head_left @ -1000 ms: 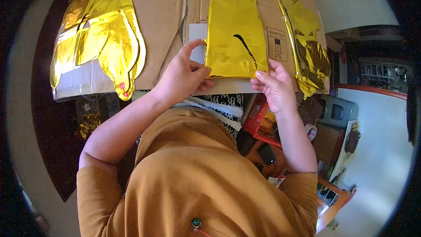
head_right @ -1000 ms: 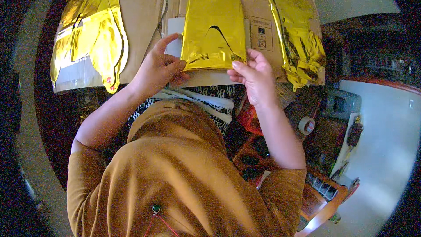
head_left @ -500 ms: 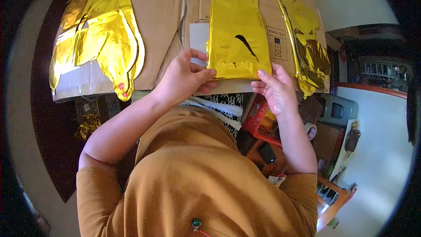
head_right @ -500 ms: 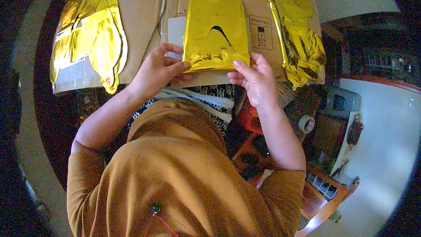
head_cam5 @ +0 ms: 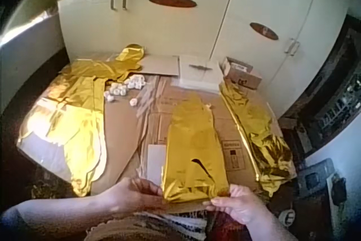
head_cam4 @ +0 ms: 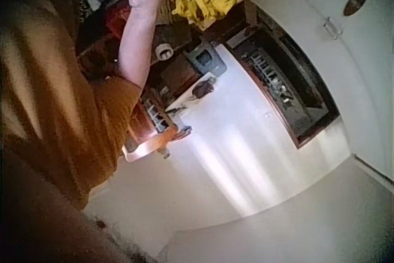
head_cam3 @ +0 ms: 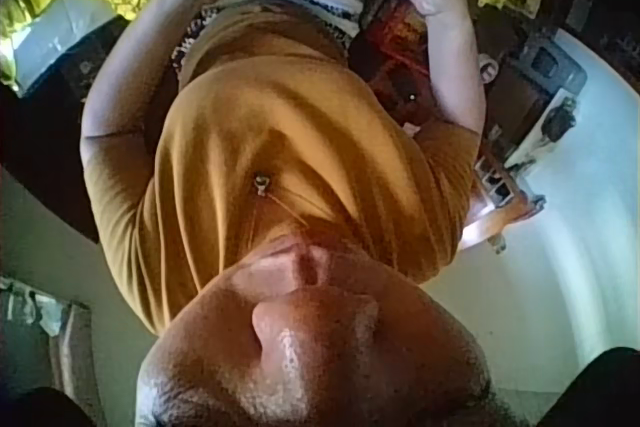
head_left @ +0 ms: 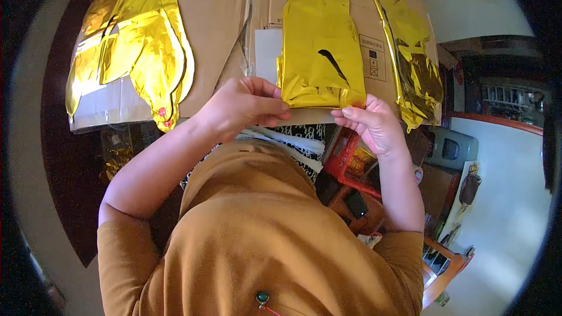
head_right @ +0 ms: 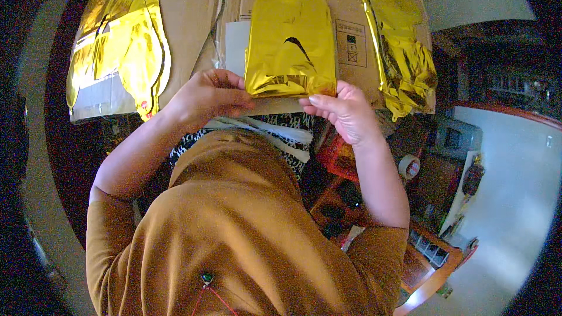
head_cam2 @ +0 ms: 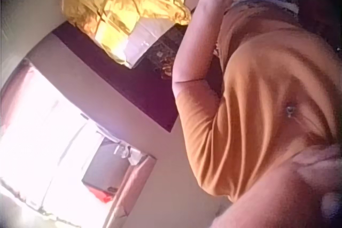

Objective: Folding and organizing gold foil balloons on a table.

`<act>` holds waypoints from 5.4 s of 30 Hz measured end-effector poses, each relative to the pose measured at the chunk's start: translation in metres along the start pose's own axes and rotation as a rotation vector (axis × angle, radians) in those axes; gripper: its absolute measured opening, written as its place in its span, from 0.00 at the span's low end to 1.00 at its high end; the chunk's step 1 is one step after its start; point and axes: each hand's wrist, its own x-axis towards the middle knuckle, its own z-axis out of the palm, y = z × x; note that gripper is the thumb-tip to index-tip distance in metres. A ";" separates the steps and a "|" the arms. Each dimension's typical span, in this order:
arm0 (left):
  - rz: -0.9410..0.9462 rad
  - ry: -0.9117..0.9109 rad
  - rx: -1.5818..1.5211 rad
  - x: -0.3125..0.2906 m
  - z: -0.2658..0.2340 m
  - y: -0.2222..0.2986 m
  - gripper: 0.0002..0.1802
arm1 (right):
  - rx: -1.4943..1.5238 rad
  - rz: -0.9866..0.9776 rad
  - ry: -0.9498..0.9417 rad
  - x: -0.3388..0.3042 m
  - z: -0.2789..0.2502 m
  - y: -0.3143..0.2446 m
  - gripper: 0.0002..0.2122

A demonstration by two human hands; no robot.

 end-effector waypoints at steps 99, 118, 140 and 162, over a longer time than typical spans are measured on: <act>1.403 -0.348 1.616 0.031 -0.040 0.015 0.22 | -0.336 0.016 0.065 0.018 -0.029 -0.017 0.08; 1.224 -0.400 1.760 0.021 -0.045 0.015 0.32 | -0.877 -0.032 0.211 0.024 -0.021 -0.020 0.07; 1.208 -0.392 1.731 0.019 -0.043 0.017 0.29 | -1.583 -0.803 0.174 -0.010 0.082 0.065 0.35; 1.230 0.114 1.899 0.097 -0.030 0.042 0.39 | -1.736 -0.708 0.242 -0.005 0.090 0.077 0.29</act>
